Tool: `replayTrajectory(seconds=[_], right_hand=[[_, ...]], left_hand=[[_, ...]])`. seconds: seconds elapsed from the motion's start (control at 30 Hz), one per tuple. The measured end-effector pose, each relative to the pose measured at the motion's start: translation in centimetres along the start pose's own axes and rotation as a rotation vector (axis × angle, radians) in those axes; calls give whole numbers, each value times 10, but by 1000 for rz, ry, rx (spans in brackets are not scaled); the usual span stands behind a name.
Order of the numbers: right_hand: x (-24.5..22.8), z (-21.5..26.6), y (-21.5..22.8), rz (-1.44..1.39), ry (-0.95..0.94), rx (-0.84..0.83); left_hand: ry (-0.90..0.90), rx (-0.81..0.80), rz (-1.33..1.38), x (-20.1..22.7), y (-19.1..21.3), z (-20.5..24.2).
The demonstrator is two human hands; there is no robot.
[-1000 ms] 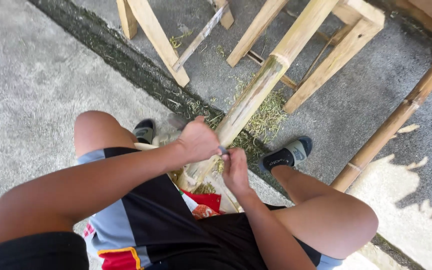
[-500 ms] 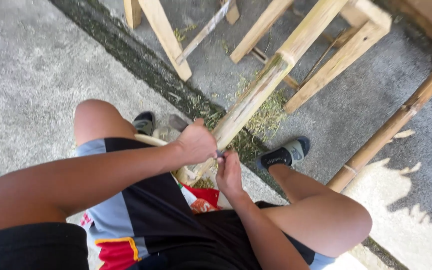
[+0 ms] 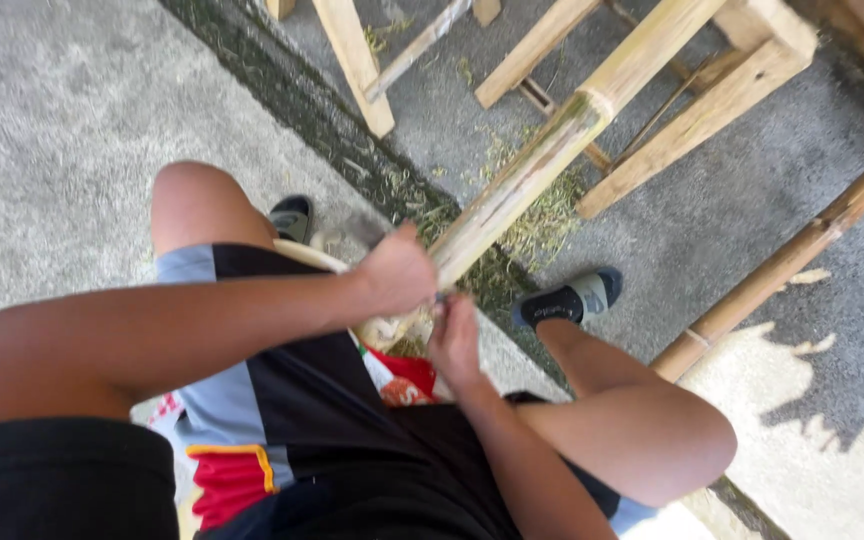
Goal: The person is using a knife to scrape and peel the outer skin of a bamboo pole.
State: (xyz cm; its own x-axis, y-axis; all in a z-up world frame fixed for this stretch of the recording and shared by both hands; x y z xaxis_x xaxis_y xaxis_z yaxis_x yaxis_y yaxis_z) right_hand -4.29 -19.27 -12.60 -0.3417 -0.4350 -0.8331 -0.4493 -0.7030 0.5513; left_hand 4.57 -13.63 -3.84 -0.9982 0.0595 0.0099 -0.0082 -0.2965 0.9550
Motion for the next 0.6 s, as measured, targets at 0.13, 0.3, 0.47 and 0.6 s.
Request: replayTrajectory(seconds=[0.13,0.3,0.47,0.6], right_hand=[[-7,2,-6,27,42,-116],[4,19,-16,65,-132,-194],[-22,14,3,-21,122,-65],[-13,37,-9,-12,162,-150]], left_hand=[[-13,-83,2,-12,13,-1],[4,-1,55,16,-9,15],[2,-36,26,-2,-4,10],[30,-39,142,4,-24,16]])
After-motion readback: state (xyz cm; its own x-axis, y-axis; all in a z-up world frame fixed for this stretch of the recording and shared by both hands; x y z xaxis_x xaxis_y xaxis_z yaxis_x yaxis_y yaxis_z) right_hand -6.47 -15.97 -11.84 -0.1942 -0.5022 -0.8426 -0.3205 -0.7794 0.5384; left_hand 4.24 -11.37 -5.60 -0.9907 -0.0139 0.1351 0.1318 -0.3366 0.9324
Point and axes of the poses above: each hand's wrist, its own z-axis away from the middle knuckle, its own y-axis out of the back of the hand, x = y × z, the point moved 9 cm from there along -z, towards the middle knuckle, and after that the axes turned 10 degrees about -y, right-handed, at the moved point
